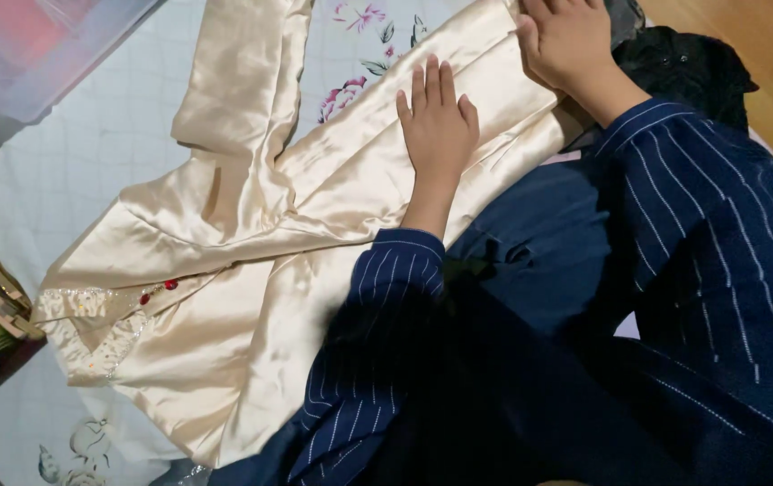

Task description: Smoothing and folding a satin garment on a flat surface

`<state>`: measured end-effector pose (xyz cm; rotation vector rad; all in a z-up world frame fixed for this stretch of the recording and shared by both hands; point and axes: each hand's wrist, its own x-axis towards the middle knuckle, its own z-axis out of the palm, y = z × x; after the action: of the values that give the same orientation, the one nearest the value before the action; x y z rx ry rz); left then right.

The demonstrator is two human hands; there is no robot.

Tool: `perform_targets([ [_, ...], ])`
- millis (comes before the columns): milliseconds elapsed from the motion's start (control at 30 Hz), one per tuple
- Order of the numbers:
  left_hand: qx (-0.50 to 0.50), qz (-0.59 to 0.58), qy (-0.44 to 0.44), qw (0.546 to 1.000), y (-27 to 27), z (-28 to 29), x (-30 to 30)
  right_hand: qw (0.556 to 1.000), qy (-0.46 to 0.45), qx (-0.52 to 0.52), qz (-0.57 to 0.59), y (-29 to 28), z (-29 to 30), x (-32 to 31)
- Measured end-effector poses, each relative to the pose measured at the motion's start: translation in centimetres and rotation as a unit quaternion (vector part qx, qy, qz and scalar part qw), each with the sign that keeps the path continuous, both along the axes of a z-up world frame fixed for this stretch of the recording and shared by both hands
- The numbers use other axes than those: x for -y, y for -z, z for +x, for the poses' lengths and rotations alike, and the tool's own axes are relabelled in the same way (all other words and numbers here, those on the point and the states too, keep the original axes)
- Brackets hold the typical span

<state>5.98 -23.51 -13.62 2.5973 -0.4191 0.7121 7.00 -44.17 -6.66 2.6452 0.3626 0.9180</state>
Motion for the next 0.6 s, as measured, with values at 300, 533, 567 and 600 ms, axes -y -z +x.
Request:
perform_targets([
  [300, -0.072, 0.034, 0.009, 0.997, 0.6, 0.5, 0.1, 0.914, -0.177, -0.324, 0.168, 1.2, -2.1, -5.9],
  [533, 0.002, 0.000, 0.000, 1.000, 1.1, 0.5, -0.5, 0.944, -0.166, -0.246, 0.144, 1.8, -1.9, -4.0],
  [567, -0.016, 0.011, 0.002, 1.000, 1.1, 0.4, -0.9, 0.945, -0.152, -0.239, 0.162, 1.4, -2.0, -3.9],
  [600, -0.034, 0.022, 0.005, 0.999, 1.2, 0.3, -1.4, 0.946, -0.139, -0.232, 0.179, 1.1, -2.1, -3.8],
])
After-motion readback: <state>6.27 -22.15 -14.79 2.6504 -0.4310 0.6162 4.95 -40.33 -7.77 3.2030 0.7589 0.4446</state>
